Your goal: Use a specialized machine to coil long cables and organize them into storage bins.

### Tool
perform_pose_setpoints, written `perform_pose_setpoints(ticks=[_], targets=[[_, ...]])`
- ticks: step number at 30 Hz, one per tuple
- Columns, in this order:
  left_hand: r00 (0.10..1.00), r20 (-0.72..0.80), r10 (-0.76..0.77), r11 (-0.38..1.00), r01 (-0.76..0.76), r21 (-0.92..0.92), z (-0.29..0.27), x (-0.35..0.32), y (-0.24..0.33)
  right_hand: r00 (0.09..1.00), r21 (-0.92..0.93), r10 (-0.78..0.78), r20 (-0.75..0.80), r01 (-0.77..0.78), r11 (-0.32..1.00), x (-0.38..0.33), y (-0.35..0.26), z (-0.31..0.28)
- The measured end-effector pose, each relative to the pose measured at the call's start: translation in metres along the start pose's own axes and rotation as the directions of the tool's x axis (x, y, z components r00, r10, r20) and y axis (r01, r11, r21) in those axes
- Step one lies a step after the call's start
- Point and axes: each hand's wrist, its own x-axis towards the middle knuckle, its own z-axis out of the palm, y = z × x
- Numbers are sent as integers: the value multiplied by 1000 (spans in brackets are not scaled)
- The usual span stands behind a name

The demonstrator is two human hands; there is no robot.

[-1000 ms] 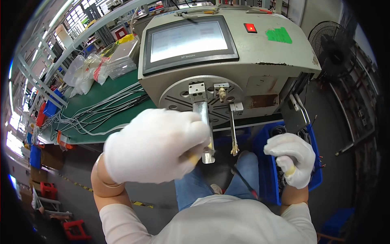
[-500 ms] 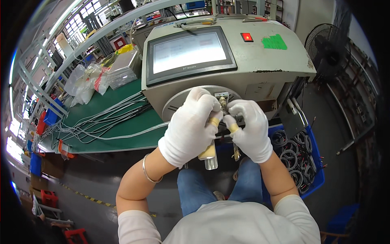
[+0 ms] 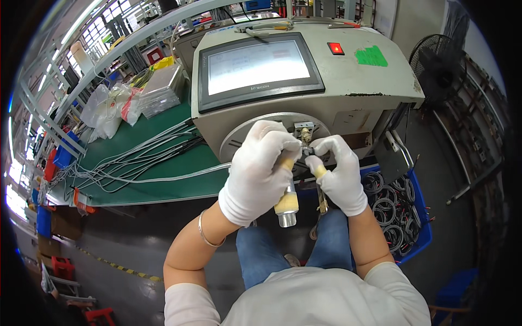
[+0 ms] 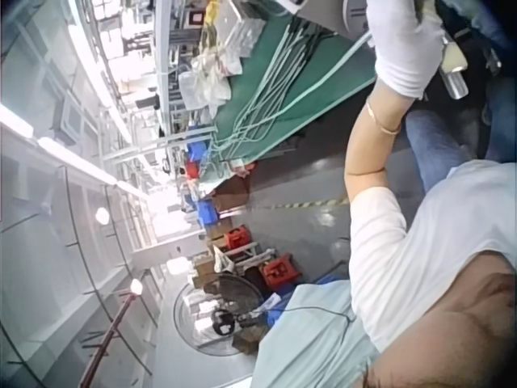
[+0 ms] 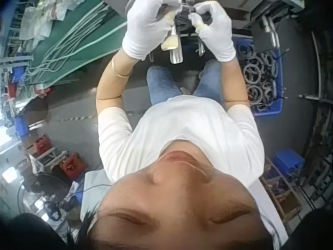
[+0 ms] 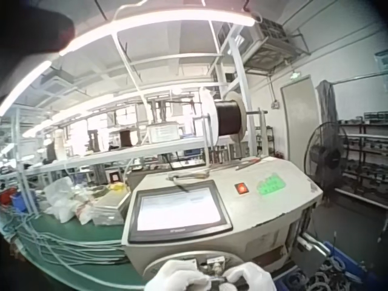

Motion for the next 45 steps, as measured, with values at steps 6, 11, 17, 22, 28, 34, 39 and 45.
perform_pose_setpoints(ticks=[6, 11, 17, 22, 28, 34, 39, 45], targets=[[977, 136, -163, 978, 143, 150, -25, -21, -6, 990, 52, 34, -138, -27, 998, 3, 4, 9], [783, 75, -617, 764, 619, -179, -84, -88, -50, 985, 50, 142, -95, -138, 989, 5, 3, 6], [547, 198, -814, 526, 837, -151, -158, -201, -107, 988, 24, 126, -84, -124, 992, 8, 0, 5], [472, 118, -874, 465, 881, -87, -184, -269, -129, 992, 34, 73, -100, -70, 997, 8, -4, 7], [378, 76, -923, 385, 912, 142, -156, -313, -145, 974, 119, 220, -62, -211, 970, 7, -9, 9], [621, -58, -782, 573, 752, 326, -122, -327, -154, 992, 7, 118, -49, -117, 993, 5, -9, 3], [561, -72, -825, 550, 825, 131, -130, -303, -138, 978, -16, 132, -161, -136, 991, -6, -5, -16], [788, -150, -597, 771, 616, 165, -150, -231, -106, 939, -7, 199, -282, -209, 978, -21, 6, -53]])
